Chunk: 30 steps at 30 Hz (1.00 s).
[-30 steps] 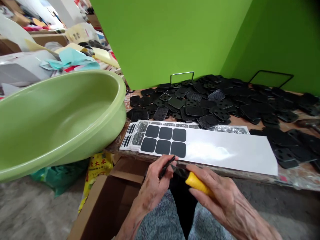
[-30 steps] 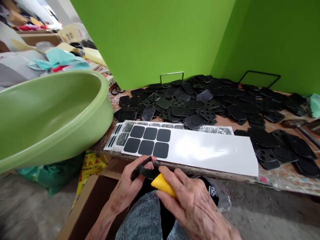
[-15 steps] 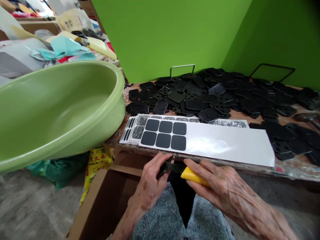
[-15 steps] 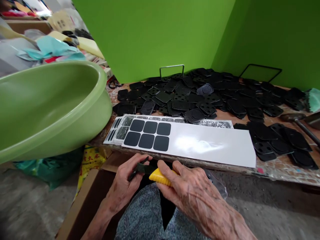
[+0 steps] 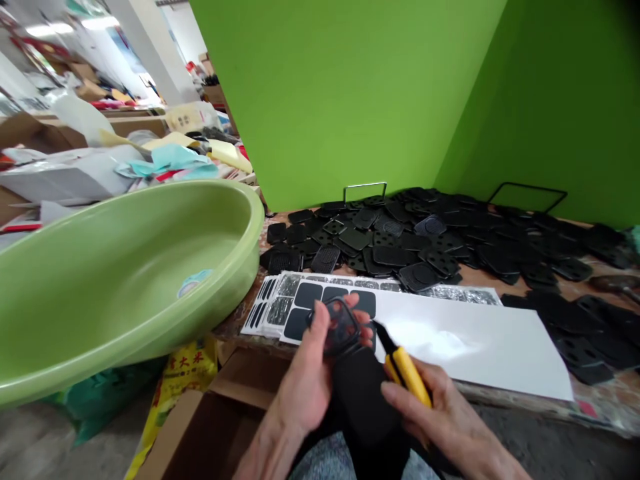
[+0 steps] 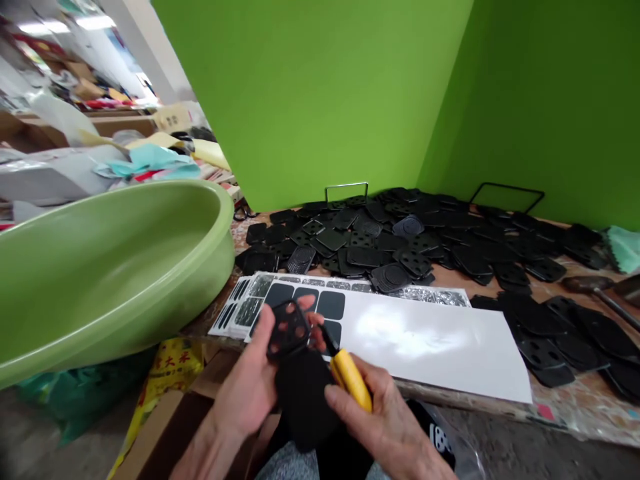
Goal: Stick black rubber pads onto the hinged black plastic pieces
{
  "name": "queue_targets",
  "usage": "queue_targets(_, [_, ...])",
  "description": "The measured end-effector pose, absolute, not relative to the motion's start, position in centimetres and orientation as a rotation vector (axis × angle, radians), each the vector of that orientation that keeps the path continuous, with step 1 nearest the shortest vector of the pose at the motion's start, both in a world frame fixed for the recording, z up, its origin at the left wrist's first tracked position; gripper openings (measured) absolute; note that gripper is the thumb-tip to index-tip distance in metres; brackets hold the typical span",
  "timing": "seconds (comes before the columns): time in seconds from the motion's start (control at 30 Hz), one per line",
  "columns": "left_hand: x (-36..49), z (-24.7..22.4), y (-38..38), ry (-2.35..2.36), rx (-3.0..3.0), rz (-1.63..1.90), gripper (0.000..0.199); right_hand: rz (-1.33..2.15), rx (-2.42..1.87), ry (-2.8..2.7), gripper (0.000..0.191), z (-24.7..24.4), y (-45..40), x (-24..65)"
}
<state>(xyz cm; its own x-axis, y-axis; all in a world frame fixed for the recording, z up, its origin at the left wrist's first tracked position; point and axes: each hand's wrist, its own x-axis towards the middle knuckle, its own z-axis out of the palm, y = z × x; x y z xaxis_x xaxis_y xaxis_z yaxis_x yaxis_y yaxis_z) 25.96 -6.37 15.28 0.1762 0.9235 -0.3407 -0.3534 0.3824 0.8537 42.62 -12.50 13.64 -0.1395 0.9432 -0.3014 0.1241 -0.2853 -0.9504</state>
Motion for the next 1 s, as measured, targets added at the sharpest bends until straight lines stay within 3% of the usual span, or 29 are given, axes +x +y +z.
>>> queue_targets(0.07, [25.5,15.0,-2.1,1.191,1.109,1.021,0.059,1.480,-1.452,-1.068,0.036,14.0,-10.4,43.9])
queue_targets(0.2, [24.9,12.9,6.2,1.664,1.626,0.962,0.049,1.266,-1.435,-0.979,0.039,13.7,-3.9,46.5])
queue_targets(0.47, [24.8,11.3,11.7,1.611,1.750,0.872,0.063,1.067,-1.571,-1.024,0.026,11.2,4.3,47.0])
queue_targets(0.57, [23.7,13.1,11.3,1.468,1.711,0.927,0.069,0.914,-1.623,-1.075,0.023,11.5,4.4,47.3])
queue_targets(0.7, [23.3,15.4,8.1,1.077,1.373,1.160,0.058,0.831,-1.584,-1.151,0.025,13.1,2.0,46.3])
queue_targets(0.9, [25.6,15.4,-0.3,0.885,1.082,1.297,0.045,1.378,-1.148,-0.951,0.043,14.9,-3.9,41.4])
queue_targets(1.0, [25.9,14.8,-3.6,0.984,1.190,1.270,0.041,1.426,-1.091,-0.829,0.043,14.8,-5.7,40.1])
